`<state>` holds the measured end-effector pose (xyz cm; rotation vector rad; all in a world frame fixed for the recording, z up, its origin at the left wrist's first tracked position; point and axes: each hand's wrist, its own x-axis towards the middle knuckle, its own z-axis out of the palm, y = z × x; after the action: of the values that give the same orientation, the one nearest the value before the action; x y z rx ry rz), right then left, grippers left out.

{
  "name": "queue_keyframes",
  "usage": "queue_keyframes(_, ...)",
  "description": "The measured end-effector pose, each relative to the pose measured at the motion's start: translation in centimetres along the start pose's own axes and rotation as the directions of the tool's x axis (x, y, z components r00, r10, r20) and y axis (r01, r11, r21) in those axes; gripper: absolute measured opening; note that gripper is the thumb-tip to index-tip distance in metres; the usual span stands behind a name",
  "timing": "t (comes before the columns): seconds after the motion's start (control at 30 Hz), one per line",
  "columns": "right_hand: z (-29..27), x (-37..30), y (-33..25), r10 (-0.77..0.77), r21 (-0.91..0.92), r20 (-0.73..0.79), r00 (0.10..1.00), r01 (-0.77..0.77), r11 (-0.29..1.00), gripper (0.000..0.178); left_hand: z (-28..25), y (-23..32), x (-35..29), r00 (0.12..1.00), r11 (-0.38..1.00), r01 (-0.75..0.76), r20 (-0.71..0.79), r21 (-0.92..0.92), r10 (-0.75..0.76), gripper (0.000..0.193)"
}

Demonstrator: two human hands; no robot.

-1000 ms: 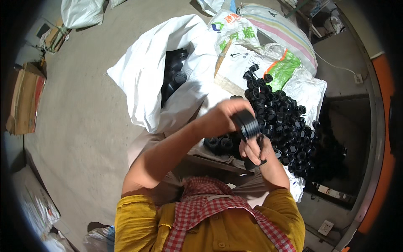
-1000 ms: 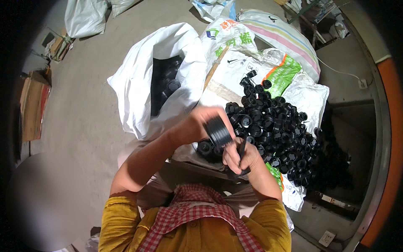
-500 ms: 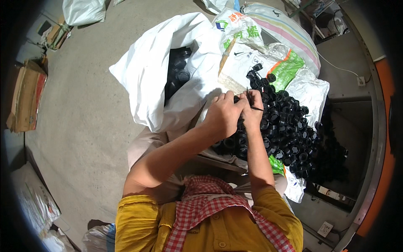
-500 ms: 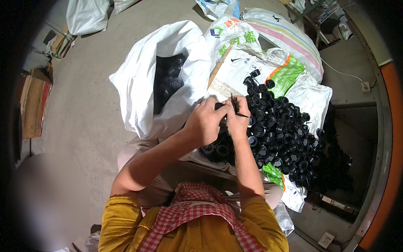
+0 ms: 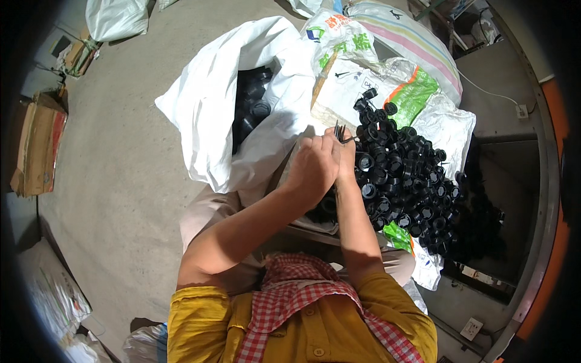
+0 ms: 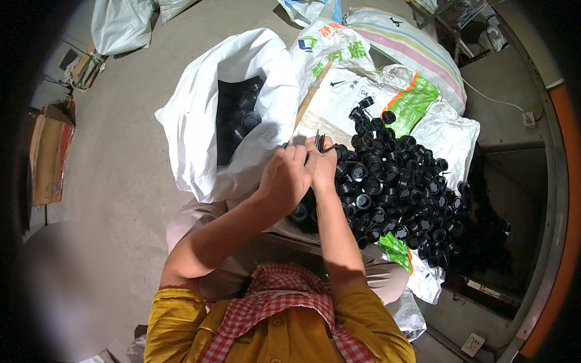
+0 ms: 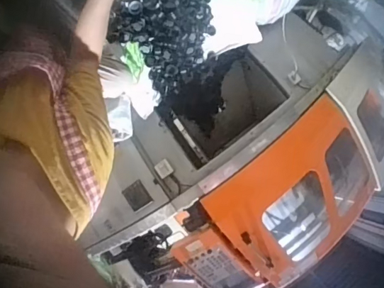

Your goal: The person sits on the floor and repeatedly picks up black plastic components from a large white sack. They attach small black pins to the components by hand and place the assembled units into a pile on a nearby sack. The person occasionally uses a wooden stick to move the pile of assembled parts.

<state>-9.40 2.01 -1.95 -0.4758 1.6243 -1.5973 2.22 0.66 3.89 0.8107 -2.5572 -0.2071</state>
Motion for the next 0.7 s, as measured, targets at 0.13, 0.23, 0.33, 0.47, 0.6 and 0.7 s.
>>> queue_keyframes(0.13, 0.4, 0.9, 1.5, -0.038, -0.032, -0.053, 0.998, 0.036, 0.999, 0.008, 0.0, 0.1, 0.0, 0.999, 0.992, 0.045, -0.016, 0.114, -0.043, 0.032)
queue_keyframes(0.23, 1.2, 0.2, 1.1, 0.119, 0.100, -0.039, 0.992, -0.115, 0.988, 0.006, -0.2, -0.2, -0.1, 0.998, 0.997, 0.024, -0.056, 0.071, -0.020, 0.030)
queue_keyframes(0.33, 1.0, 0.1, -0.5, 0.124, -0.053, 0.035, 0.992, -0.122, 0.991, 0.006, -0.9, -1.1, 0.1, 0.999, 0.997, -0.042, -0.036, -0.066, 0.040, 0.027)
queue_keyframes(0.47, -0.5, 1.8, 0.7, -0.293, -0.963, -0.025, 0.956, 0.056, 0.263, 0.015, -0.8, -0.9, -0.4, 0.992, 0.996, 0.070, -0.102, -0.052, -0.075, 0.024)
queue_keyframes(0.6, -6.2, 2.9, 5.2, -0.167, -0.914, 0.082, 0.983, 0.141, 0.379, 0.026, -2.8, -3.3, 1.2, 0.989, 0.993, 0.117, -0.097, 0.029, -0.114, 0.025)
queue_keyframes(0.7, -9.7, 3.6, 10.6, 0.049, -0.918, 0.097, 0.994, 0.071, 0.390, 0.032, -1.9, -6.1, 1.7, 0.948, 0.924, 0.180, -0.309, 0.336, -0.072, 0.055)
